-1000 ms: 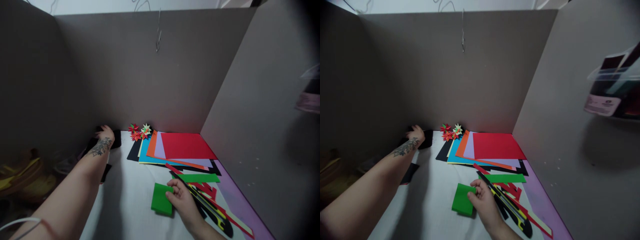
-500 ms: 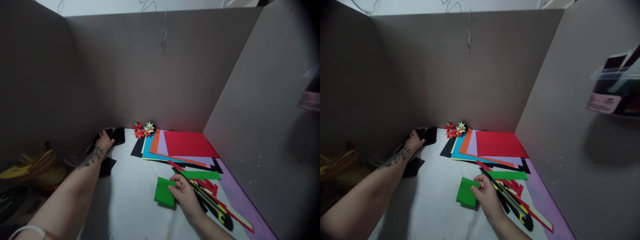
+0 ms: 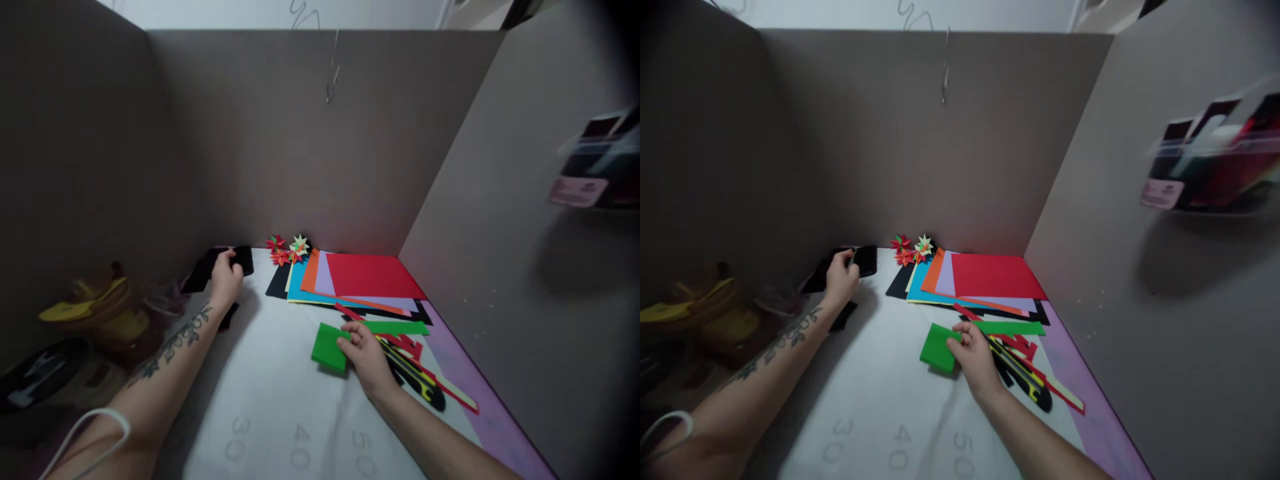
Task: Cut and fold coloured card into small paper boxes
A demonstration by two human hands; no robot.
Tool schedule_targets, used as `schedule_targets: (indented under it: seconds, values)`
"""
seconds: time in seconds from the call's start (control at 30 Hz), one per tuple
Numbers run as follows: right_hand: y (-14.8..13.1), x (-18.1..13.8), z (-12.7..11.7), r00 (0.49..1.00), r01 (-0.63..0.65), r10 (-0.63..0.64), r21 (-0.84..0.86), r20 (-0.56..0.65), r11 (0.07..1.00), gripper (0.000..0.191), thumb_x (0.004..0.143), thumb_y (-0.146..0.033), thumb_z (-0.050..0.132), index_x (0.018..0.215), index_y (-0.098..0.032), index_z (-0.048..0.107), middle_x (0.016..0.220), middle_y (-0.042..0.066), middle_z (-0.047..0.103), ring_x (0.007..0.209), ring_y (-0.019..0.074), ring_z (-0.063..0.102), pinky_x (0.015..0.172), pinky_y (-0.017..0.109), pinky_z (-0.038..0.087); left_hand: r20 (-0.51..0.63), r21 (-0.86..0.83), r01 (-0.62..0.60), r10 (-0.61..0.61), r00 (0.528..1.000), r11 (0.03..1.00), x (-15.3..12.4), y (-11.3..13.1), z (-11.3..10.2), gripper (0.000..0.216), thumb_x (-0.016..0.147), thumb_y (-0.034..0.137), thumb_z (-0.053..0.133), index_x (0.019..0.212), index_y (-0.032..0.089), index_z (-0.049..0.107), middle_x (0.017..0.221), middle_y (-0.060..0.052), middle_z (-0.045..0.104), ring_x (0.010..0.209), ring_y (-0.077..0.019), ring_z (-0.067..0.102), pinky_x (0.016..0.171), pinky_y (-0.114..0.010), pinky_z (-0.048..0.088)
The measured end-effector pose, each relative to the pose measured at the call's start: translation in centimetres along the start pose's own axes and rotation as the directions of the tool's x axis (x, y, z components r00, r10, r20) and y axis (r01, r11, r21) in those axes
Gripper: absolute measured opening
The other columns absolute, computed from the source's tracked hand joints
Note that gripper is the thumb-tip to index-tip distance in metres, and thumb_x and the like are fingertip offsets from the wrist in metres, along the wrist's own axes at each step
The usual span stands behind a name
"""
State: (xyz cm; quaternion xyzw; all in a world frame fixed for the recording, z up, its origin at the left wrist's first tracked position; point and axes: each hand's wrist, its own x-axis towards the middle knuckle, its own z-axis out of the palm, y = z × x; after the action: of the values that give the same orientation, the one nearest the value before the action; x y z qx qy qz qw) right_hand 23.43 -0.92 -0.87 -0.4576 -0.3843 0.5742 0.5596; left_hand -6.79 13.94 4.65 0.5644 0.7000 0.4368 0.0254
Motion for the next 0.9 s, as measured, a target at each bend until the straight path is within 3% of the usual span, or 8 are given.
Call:
schedule_targets:
  seconds: [0.07,0.13,0.17,0.27,0.33,0.47,0.73,0.9]
  values:
    - [-0.4,-0.3,0.6,0.999,0.043,-0.042,-0.037,0.025,0.998,0.039,0.063,-0.039,0.077,0.088,-0.022,0.051,0.063,-0.006,0.055,0.055,0.0119,0.051,0.056,0.025,0.040,0.161,-0.306,0.034,0.017,0.987,0.951,-4.0,2.9,-0.5,0.034,0.081,0.023,0.048,0.111,0.012,0.059,0.114,-0.011,0.064,0.107,-0.0211,0.058,0.093,-0.031,0.044]
    - [-0.8,-0.8,1.5,0.993,0.101,-0.096,-0.085,0.062,0.991,0.036,0.065,-0.036,0.074,0.089,-0.022,0.051,0.060,-0.007,0.052,0.053,0.0109,0.048,0.054,0.024,0.038,0.497,-0.472,0.226,0.045,0.866,0.852,-8.3,5.5,-1.4,0.037,0.079,0.036,0.056,0.107,0.013,0.064,0.106,-0.011,0.068,0.100,-0.0226,0.061,0.086,-0.032,0.047]
    - [-1.0,-1.0,1.9,0.991,0.120,-0.111,-0.112,0.081,0.987,0.034,0.065,-0.035,0.072,0.089,-0.023,0.051,0.059,-0.007,0.051,0.053,0.0107,0.047,0.053,0.024,0.037,0.596,-0.513,0.317,0.065,0.800,0.798,-10.3,6.5,-2.0,0.043,0.076,0.044,0.059,0.107,0.014,0.065,0.107,-0.011,0.068,0.101,-0.0233,0.061,0.085,-0.032,0.047]
    - [-1.2,-1.8,3.1,0.984,0.154,-0.138,-0.152,0.113,0.976,0.032,0.067,-0.034,0.068,0.091,-0.023,0.050,0.057,-0.008,0.048,0.051,0.0105,0.045,0.051,0.023,0.035,0.750,-0.537,0.541,0.073,0.657,0.648,-15.0,8.2,-3.5,0.053,0.070,0.056,0.065,0.103,0.014,0.068,0.107,-0.012,0.068,0.098,-0.0238,0.062,0.080,-0.032,0.048]
    - [-1.1,-2.2,3.5,0.982,0.167,-0.150,-0.158,0.117,0.973,0.033,0.067,-0.034,0.067,0.091,-0.023,0.049,0.057,-0.009,0.047,0.050,0.0103,0.045,0.051,0.023,0.035,0.788,-0.535,0.638,0.053,0.614,0.554,-16.7,8.3,-3.7,0.056,0.066,0.057,0.069,0.101,0.013,0.068,0.100,-0.012,0.069,0.088,-0.0222,0.064,0.076,-0.032,0.049]
    - [-0.4,-2.5,3.7,0.978,0.187,-0.161,-0.203,0.135,0.961,0.031,0.068,-0.031,0.065,0.093,-0.023,0.049,0.059,-0.009,0.048,0.052,0.0103,0.045,0.051,0.023,0.035,0.792,-0.546,0.680,0.038,0.609,0.490,-17.8,7.3,-2.9,0.050,0.063,0.056,0.071,0.090,0.014,0.070,0.082,-0.007,0.070,0.072,-0.0180,0.062,0.066,-0.028,0.048]
    - [0.3,-3.0,3.8,0.953,0.295,-0.246,-0.353,0.178,0.888,0.030,0.073,-0.026,0.061,0.103,-0.024,0.055,0.062,-0.007,0.044,0.057,0.0117,0.044,0.055,0.024,0.036,0.736,-0.544,0.514,0.081,0.673,0.663,-18.3,6.6,-2.7,0.041,0.069,0.055,0.064,0.076,0.015,0.068,0.067,-0.003,0.064,0.059,-0.0148,0.055,0.054,-0.024,0.040]
    - [0.1,-3.2,3.9,0.959,0.272,-0.230,-0.322,0.164,0.907,0.035,0.073,-0.028,0.063,0.106,-0.024,0.055,0.061,-0.007,0.041,0.056,0.0114,0.042,0.055,0.024,0.037,0.728,-0.529,0.494,0.070,0.682,0.690,-18.3,6.5,-2.6,0.036,0.069,0.052,0.063,0.073,0.016,0.067,0.062,-0.001,0.061,0.056,-0.0136,0.052,0.053,-0.024,0.038]
